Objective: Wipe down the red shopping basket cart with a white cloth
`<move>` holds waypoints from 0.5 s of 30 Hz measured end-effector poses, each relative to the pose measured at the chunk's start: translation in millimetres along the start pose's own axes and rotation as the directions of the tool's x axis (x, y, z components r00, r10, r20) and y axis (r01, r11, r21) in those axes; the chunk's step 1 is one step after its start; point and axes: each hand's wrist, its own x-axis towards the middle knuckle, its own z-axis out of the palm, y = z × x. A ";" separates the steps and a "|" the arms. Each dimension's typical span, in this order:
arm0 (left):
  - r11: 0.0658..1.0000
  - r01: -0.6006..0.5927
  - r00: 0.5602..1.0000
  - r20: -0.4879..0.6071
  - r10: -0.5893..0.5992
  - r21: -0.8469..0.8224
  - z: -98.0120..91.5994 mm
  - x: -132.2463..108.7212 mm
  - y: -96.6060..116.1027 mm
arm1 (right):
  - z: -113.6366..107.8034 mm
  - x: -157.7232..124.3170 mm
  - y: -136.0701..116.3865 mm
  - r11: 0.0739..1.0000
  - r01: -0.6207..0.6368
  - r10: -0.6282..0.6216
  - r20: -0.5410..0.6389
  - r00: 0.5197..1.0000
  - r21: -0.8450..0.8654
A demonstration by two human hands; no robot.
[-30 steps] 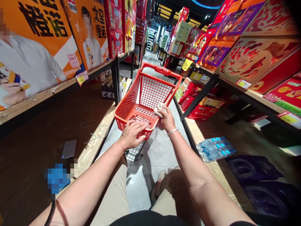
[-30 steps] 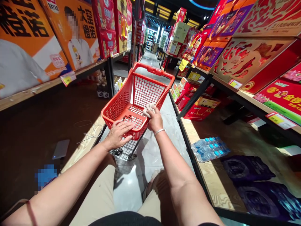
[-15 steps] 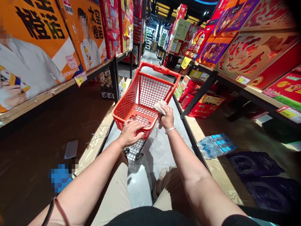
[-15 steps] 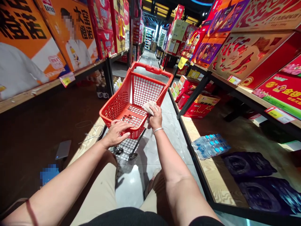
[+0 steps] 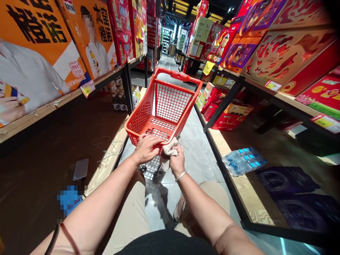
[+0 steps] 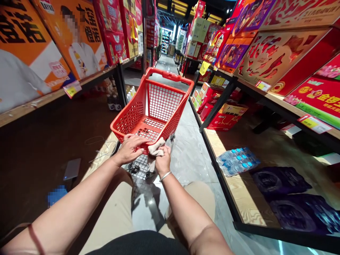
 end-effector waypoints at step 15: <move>1.000 -0.002 1.000 -0.002 0.002 0.009 -1.2 -1.0 -0.3 | 9.5 -25.6 67.6 0.975 -0.218 0.222 0.080 0.972 -0.051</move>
